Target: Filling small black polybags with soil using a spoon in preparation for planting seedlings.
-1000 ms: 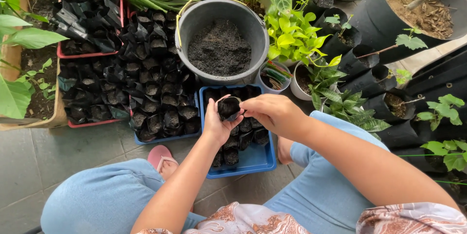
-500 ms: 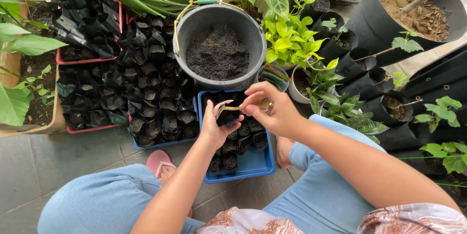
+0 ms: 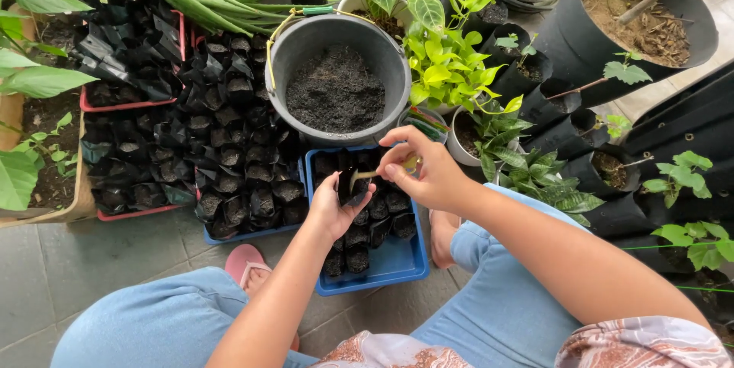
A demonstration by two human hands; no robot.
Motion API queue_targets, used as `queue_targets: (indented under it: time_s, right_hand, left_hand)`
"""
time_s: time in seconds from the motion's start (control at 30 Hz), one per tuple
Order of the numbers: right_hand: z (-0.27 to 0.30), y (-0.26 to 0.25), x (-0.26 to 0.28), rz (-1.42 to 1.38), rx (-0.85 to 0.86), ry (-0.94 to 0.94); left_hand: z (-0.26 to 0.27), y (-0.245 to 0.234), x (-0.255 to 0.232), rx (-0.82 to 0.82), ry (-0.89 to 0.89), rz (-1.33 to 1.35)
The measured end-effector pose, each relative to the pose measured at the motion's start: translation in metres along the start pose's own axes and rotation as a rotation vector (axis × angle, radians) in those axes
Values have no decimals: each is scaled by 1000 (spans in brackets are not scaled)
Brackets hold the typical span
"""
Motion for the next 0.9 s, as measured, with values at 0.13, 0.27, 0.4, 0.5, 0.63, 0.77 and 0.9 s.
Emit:
queue_targets:
  time_s: [0.13, 0.27, 0.4, 0.5, 0.63, 0.77, 0.9]
  right_hand:
    - [2, -5, -5, 16, -68, -80]
    - [7, 4, 4, 140, -61, -154]
    - [9, 16, 21, 196, -63, -285]
    - [11, 16, 23, 197, -60, -344]
    - [10, 19, 26, 270, 12, -466]
    - [12, 23, 27, 372, 21, -560]
    - [-9, 5, 7, 283, -114, -389]
  left_hand:
    - [22, 15, -11, -25, 15, 20]
    - [13, 10, -6, -9, 2, 103]
    - [6, 11, -1, 38, -55, 117]
    - [2, 6, 0, 41, -32, 122]
    - [22, 20, -11, 35, -18, 167]
    - [13, 11, -16, 23, 100, 183]
    - [-10, -4, -23, -34, 148, 282]
Point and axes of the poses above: each hand's wrist, its own z-axis away from the middle knuckle, its own y-axis out of the palm, x = y × z, the point moved 4 cm from there along -z, towards the middle knuckle, and after that the axes turned 9 degrees about y, right-handed, at the moved point
